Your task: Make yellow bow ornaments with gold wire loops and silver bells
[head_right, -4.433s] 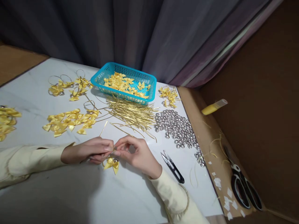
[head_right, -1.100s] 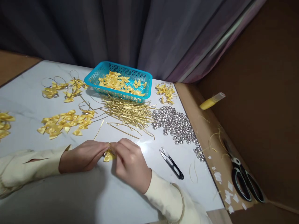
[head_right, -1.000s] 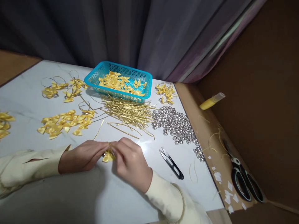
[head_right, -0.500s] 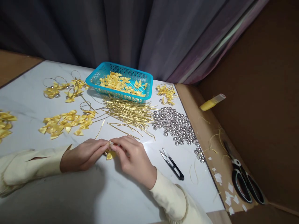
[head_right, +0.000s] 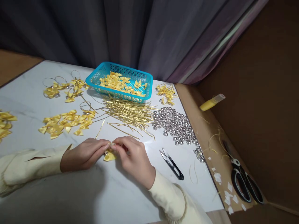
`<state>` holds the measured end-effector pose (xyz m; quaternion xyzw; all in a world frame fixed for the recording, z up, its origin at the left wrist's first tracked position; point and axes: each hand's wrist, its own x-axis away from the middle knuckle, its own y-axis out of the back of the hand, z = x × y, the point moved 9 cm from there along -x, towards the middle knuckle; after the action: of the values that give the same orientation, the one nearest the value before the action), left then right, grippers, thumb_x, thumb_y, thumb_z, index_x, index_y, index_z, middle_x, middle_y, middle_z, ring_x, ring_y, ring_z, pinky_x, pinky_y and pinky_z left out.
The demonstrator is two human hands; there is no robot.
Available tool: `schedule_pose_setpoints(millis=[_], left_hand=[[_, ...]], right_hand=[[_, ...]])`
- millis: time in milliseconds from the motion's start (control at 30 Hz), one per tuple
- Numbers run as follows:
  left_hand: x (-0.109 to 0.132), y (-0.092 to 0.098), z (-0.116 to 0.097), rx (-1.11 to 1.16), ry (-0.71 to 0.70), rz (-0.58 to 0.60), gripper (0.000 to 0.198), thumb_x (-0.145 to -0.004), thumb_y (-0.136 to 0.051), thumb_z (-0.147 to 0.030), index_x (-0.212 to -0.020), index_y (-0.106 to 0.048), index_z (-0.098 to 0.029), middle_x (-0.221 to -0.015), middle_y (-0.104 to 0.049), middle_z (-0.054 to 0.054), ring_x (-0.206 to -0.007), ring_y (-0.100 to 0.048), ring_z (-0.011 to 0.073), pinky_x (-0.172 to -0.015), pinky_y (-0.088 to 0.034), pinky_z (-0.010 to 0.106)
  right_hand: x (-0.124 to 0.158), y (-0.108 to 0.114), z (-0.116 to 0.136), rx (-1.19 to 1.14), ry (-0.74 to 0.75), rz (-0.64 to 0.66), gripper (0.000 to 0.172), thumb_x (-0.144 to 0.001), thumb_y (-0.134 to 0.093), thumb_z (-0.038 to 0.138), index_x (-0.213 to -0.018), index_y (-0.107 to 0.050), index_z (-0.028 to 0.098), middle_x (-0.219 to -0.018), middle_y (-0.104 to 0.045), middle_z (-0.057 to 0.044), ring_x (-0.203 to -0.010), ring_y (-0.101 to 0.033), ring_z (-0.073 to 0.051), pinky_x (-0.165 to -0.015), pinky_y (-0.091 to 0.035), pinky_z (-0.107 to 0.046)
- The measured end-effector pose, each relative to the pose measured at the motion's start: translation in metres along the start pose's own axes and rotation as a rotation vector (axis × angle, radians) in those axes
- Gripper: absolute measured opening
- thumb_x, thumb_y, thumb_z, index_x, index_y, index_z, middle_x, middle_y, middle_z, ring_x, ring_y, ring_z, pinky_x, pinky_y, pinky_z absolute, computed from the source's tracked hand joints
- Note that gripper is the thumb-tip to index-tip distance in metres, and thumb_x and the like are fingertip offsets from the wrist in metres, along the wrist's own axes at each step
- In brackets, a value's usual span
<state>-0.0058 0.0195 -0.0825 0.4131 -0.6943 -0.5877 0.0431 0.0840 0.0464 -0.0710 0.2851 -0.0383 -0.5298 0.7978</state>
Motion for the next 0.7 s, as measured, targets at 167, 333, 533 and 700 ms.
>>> schedule_pose_setpoints(millis=[167, 333, 533, 700], left_hand=[[-0.001, 0.004, 0.003, 0.013, 0.033, -0.037, 0.023, -0.092, -0.026, -0.013, -0.087, -0.048, -0.016, -0.065, -0.058, 0.001, -0.051, -0.055, 0.0133, -0.05, -0.042, 0.023], [-0.001, 0.008, 0.006, 0.051, 0.078, -0.077, 0.022, -0.091, -0.026, -0.013, -0.089, -0.048, -0.016, -0.067, -0.058, 0.001, -0.053, -0.056, 0.0122, -0.051, -0.041, 0.021], [0.002, 0.004, 0.027, 0.269, 0.353, -0.022, 0.022, -0.092, -0.027, -0.02, -0.083, -0.047, -0.018, -0.065, -0.053, -0.002, -0.051, -0.049, 0.0096, -0.05, -0.037, 0.02], [0.012, -0.008, 0.054, 0.744, 0.651, -0.147, 0.022, -0.095, -0.03, -0.032, -0.087, -0.045, -0.018, -0.052, -0.031, -0.008, -0.043, -0.031, 0.0078, -0.044, -0.029, 0.019]], right_hand=[[0.0, -0.002, 0.003, 0.017, 0.032, 0.041, 0.012, -0.086, -0.051, 0.017, -0.082, -0.062, 0.017, -0.075, -0.067, -0.003, -0.069, -0.06, -0.013, -0.063, -0.049, -0.025], [0.0, -0.006, 0.007, 0.054, 0.102, 0.074, 0.013, -0.087, -0.05, 0.015, -0.083, -0.062, 0.016, -0.073, -0.065, -0.004, -0.069, -0.058, -0.013, -0.064, -0.047, -0.027], [0.001, -0.009, 0.009, 0.079, 0.152, 0.119, 0.015, -0.087, -0.048, 0.014, -0.083, -0.063, 0.015, -0.073, -0.065, -0.005, -0.068, -0.057, -0.014, -0.064, -0.046, -0.028], [0.0, -0.012, 0.007, 0.105, 0.144, 0.171, 0.015, -0.087, -0.05, 0.015, -0.08, -0.064, 0.016, -0.071, -0.065, -0.004, -0.067, -0.057, -0.014, -0.064, -0.045, -0.028]])
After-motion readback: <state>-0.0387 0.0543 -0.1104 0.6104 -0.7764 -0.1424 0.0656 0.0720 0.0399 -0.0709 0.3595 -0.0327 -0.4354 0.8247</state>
